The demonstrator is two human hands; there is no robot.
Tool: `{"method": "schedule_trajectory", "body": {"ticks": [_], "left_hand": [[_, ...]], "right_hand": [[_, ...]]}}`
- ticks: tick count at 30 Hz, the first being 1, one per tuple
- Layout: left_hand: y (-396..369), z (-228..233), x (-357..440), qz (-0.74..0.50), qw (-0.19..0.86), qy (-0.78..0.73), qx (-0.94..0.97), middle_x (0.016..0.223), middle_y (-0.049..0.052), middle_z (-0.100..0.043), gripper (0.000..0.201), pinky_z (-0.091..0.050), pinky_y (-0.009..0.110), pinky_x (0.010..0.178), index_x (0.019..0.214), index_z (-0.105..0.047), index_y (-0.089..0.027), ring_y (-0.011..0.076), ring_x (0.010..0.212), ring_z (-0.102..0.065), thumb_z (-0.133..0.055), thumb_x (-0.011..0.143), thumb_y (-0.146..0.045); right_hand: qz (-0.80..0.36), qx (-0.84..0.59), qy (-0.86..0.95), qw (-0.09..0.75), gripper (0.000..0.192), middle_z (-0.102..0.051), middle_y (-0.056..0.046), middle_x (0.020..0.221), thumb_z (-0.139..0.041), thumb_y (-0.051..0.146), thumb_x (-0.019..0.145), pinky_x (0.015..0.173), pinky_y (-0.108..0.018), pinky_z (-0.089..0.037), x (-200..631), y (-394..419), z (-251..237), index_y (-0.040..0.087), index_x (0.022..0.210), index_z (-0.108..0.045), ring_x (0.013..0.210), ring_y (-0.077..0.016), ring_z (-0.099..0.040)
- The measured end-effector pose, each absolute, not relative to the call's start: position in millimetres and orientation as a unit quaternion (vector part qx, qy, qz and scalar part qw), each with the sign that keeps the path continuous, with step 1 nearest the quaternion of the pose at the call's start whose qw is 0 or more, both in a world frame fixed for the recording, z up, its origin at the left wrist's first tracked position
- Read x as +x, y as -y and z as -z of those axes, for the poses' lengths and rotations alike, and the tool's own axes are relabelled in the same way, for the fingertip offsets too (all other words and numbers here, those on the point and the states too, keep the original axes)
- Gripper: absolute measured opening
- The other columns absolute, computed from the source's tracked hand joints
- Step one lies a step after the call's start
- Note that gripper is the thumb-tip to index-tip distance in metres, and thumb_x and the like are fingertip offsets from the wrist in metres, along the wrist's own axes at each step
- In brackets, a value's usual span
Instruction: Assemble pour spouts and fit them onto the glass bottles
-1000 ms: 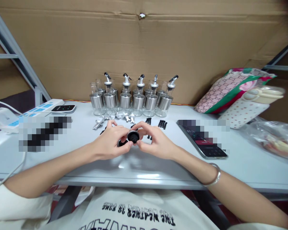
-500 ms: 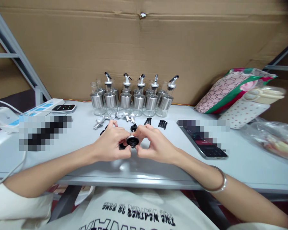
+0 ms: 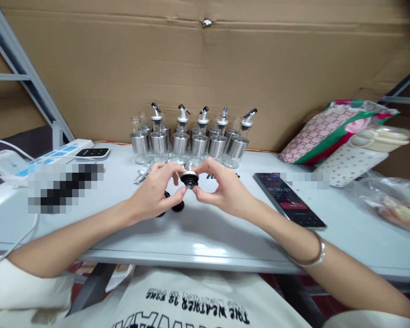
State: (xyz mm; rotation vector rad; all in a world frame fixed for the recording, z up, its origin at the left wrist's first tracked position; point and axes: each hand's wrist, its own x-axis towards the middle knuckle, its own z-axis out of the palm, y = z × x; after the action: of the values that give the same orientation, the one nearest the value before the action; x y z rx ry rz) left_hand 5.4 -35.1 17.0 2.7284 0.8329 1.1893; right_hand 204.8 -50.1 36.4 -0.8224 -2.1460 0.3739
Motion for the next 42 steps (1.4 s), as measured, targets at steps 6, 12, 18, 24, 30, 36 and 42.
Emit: {"method": "schedule_trajectory", "body": {"ticks": [6, 12, 18, 24, 30, 36, 42], "left_hand": [[30, -10, 2, -0.476, 0.080, -0.208, 0.850, 0.102, 0.006, -0.060, 0.026, -0.049, 0.030, 0.080, 0.113, -0.041, -0.020, 0.0157, 0.091, -0.060, -0.050, 0.090, -0.025], [24, -5, 1, -0.446, 0.031, -0.197, 0.873, 0.095, 0.004, -0.059, 0.029, -0.049, 0.026, 0.073, 0.111, -0.043, -0.020, 0.0139, 0.082, -0.059, -0.051, 0.084, -0.021], [17, -13, 0, -0.385, -0.083, -0.180, 0.901, 0.089, 0.003, -0.062, 0.026, -0.044, 0.029, 0.072, 0.102, -0.049, -0.019, 0.0160, 0.080, -0.059, -0.043, 0.078, -0.013], [19, -21, -3, -0.301, -0.117, -0.174, 0.930, 0.085, 0.003, -0.062, 0.026, -0.041, 0.033, 0.079, 0.097, -0.050, -0.019, 0.0167, 0.078, -0.057, -0.040, 0.075, -0.011], [20, -16, -1, -0.260, -0.109, -0.176, 0.943, 0.099, 0.007, -0.059, 0.022, -0.041, 0.031, 0.075, 0.094, -0.047, -0.018, 0.0179, 0.086, -0.056, -0.040, 0.076, -0.008], [17, -13, -1, -0.272, -0.105, -0.180, 0.940, 0.101, 0.008, -0.057, 0.018, -0.041, 0.029, 0.072, 0.087, -0.041, -0.018, 0.0186, 0.089, -0.055, -0.039, 0.075, -0.005], [20, -13, 0, -0.263, -0.110, -0.197, 0.938, 0.092, 0.006, -0.058, 0.015, -0.037, 0.030, 0.067, 0.085, -0.039, -0.019, 0.0185, 0.078, -0.054, -0.038, 0.073, -0.010]], "right_hand": [[-0.029, -0.294, 0.876, 0.382, 0.008, -0.065, -0.002, 0.083, -0.054, 0.022, 0.079, 0.074, -0.031, -0.039, 199, 45, -47, 0.021, 0.084, -0.048, 0.076, -0.0162, -0.059], [0.053, -0.244, 0.900, 0.358, 0.009, -0.066, -0.007, 0.086, -0.050, 0.026, 0.090, 0.072, -0.031, -0.039, 202, 45, -32, 0.018, 0.090, -0.053, 0.079, -0.0187, -0.059], [0.052, -0.328, 0.904, 0.268, 0.025, -0.070, -0.006, 0.089, -0.040, 0.030, 0.097, 0.076, -0.031, -0.038, 226, 37, -50, 0.017, 0.097, -0.062, 0.081, -0.0197, -0.062], [0.047, -0.514, 0.851, 0.103, 0.030, -0.069, -0.011, 0.099, -0.040, 0.010, 0.090, 0.076, -0.029, -0.042, 263, -4, -32, 0.015, 0.098, -0.069, 0.091, -0.0239, -0.062], [0.012, -0.500, 0.865, 0.040, 0.026, -0.068, -0.012, 0.099, -0.047, 0.010, 0.088, 0.084, -0.031, -0.044, 270, -17, -12, 0.015, 0.095, -0.072, 0.095, -0.0244, -0.060], [0.017, -0.535, 0.845, 0.016, 0.019, -0.070, -0.011, 0.094, -0.052, 0.014, 0.086, 0.077, -0.029, -0.045, 266, -8, -26, 0.015, 0.087, -0.071, 0.089, -0.0233, -0.063], [0.098, -0.609, 0.787, -0.021, 0.025, -0.071, -0.013, 0.089, -0.057, 0.036, 0.088, 0.070, -0.033, -0.043, 259, -5, -26, 0.016, 0.079, -0.070, 0.084, -0.0275, -0.065]]}}
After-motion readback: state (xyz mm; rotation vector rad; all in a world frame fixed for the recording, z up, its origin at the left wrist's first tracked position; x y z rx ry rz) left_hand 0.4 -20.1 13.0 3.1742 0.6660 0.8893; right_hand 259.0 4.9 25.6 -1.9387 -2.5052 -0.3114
